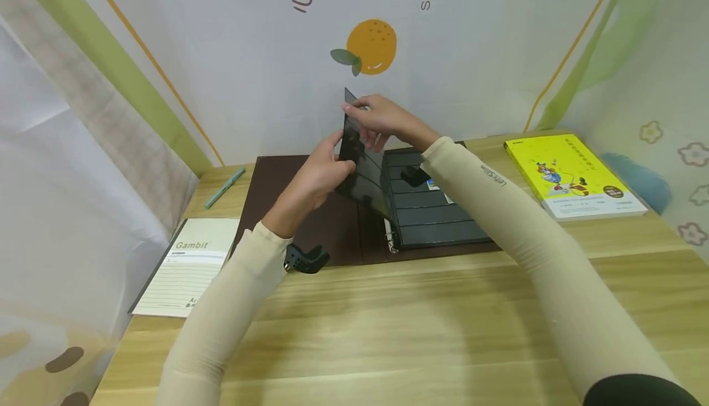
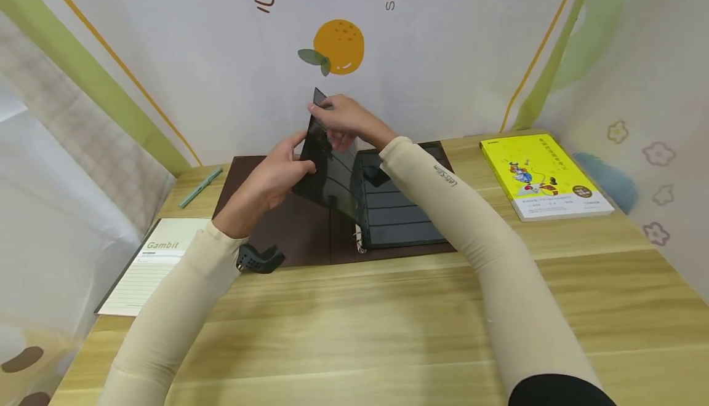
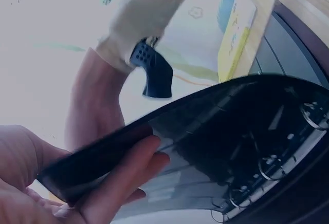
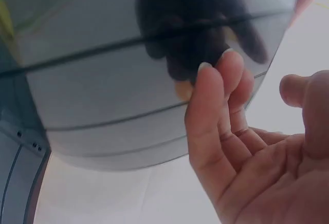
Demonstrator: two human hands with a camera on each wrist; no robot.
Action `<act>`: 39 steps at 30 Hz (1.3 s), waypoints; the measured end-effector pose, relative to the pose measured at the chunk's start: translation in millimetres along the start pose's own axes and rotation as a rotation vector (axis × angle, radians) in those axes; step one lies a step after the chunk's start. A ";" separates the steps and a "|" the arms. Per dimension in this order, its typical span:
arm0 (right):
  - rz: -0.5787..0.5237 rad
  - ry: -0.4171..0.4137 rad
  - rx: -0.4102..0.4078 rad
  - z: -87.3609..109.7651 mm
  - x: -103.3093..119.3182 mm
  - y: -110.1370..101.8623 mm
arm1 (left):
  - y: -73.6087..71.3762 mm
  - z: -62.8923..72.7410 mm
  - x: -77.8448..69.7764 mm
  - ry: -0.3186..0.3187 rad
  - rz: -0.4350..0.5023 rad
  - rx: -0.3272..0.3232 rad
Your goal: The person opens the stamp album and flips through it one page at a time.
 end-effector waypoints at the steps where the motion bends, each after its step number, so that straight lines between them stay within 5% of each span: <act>1: 0.011 0.008 -0.004 0.6 -2.8 -0.7 | -1.2 0.8 3.5 0.002 0.003 -0.007; 6: 0.077 0.040 -0.013 5.2 -26.9 -9.7 | -12.3 8.4 18.7 0.007 0.006 -0.070; 13: 0.341 0.049 -0.020 4.0 -84.7 -27.9 | -30.0 21.8 38.5 0.005 0.072 -0.117; 20: 0.544 0.139 0.172 3.9 -156.2 -25.4 | -37.0 32.0 59.2 -0.023 0.070 -0.143; 24: 0.566 0.215 0.203 6.1 -184.2 -23.2 | -37.6 35.0 66.7 -0.040 0.080 -0.143; 39: 0.527 0.293 0.239 18.2 -188.6 -23.1 | -60.7 54.5 81.3 -0.092 0.024 -0.128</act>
Point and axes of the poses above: each hand's wrist, its own z-axis away from the middle knuckle, its own y-axis out of the palm, x = y × z, the point moved 3 cm from there along -z, towards the middle knuckle, and after that the axes turned 9 degrees about y, right-handed, at the moved point
